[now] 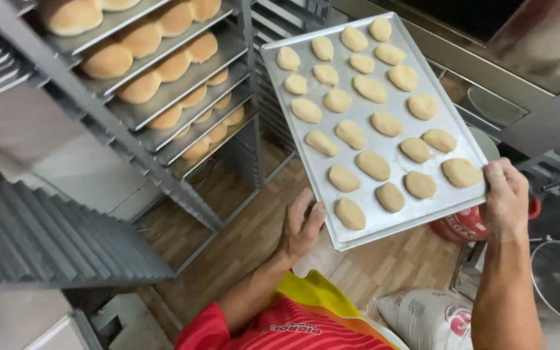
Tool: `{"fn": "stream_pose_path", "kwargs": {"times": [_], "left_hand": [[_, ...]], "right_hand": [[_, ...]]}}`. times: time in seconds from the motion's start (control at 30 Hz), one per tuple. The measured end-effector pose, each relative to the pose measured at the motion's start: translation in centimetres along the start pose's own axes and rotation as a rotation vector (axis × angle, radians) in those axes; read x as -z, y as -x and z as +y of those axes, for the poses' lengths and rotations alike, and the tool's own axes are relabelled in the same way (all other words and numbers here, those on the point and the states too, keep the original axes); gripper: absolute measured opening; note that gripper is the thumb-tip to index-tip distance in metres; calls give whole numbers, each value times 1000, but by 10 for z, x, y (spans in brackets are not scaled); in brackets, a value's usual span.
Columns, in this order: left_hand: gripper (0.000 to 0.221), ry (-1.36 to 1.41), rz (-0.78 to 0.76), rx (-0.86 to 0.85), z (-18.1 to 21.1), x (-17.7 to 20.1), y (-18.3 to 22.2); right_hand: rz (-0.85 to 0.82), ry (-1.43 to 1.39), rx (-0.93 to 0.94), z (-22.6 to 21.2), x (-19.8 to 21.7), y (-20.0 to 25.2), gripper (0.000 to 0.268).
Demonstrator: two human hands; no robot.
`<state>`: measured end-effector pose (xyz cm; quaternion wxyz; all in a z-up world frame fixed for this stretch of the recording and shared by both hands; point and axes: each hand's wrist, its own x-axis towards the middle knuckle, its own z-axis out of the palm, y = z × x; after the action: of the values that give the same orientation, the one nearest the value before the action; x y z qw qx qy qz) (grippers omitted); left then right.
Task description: Shaping small pieces of dough and arranging them on baking trays in a bakery.
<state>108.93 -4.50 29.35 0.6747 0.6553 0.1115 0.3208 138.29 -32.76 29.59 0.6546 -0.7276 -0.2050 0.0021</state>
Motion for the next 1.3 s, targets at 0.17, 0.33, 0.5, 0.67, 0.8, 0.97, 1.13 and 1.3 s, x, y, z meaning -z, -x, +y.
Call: {"fn": "stream_pose_path", "kwargs": {"times": [0.17,0.33,0.5,0.67,0.8,0.97,1.13,1.3], "left_hand": [[24,-94,-2,-84,-4,-11,-86],[20,-154,96,-87,-28,-22,-138],[17,-208,244,-140,-70,-42,-180],[20,-62,448,-41,-94,-64,-226],[26,-168,730,-65,-118,-61,-255],[44,125,927,4,-126,-72,-231],[35,56,1271,217,-164,-67,-135],[32,117,1699,285,-148,-93,-52]], "right_hand": [[-71,-26,-96,25,-16,-107,28],[-177,-89,-93,59,-50,-203,27],[-333,-74,-52,95,-90,-296,27],[-493,-261,-76,103,-147,-364,27],[-572,-455,-246,116,-216,-420,23],[-547,-832,-628,115,-328,-466,20],[-766,-998,-734,124,-411,-452,42],[-831,-959,-510,168,-510,-436,56]]}}
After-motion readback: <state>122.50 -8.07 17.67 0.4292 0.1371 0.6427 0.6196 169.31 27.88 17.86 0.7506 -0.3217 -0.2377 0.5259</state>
